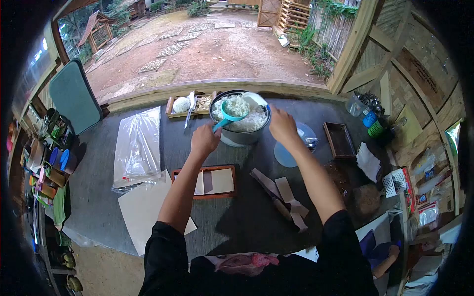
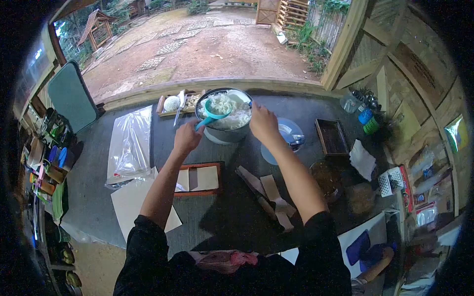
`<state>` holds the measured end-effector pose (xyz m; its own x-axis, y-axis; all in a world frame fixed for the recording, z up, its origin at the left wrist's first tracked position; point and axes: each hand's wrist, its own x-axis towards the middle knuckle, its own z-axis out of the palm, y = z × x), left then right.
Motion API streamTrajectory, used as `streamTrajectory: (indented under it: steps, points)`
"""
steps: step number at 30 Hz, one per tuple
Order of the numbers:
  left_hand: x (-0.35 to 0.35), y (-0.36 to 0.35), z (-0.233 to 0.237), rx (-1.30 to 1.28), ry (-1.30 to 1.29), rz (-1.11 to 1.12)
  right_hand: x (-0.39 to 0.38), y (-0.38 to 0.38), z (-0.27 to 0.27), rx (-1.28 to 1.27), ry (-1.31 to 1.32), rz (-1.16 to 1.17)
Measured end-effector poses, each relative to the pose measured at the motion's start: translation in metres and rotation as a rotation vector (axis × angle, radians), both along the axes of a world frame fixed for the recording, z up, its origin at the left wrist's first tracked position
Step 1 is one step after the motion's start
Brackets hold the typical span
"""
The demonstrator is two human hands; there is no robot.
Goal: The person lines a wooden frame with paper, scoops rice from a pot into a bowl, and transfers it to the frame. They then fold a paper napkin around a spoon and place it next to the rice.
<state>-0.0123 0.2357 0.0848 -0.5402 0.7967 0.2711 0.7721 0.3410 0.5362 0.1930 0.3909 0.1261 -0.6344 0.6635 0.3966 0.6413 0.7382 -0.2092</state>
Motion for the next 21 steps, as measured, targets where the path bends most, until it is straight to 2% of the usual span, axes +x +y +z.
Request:
streamTrajectory:
  steps: [5,9,12,18,21]
  points:
    - [-0.006,0.005,-0.003,-0.032,0.010,0.005,-0.016,-0.004,-0.024,-0.124,-0.079,0.053]
    - [-0.011,0.009,-0.002,-0.083,-0.039,-0.033,-0.024,-0.011,-0.030,-0.242,0.000,0.034]
    - [-0.011,0.011,-0.003,-0.068,-0.001,-0.036,-0.023,-0.012,-0.039,-0.180,0.080,0.067]
    - [-0.006,0.002,0.003,-0.074,-0.024,-0.052,-0.021,-0.014,-0.044,-0.161,-0.033,0.087]
    - [0.002,-0.009,0.003,-0.070,-0.015,-0.032,-0.014,-0.022,-0.043,-0.143,0.006,0.113]
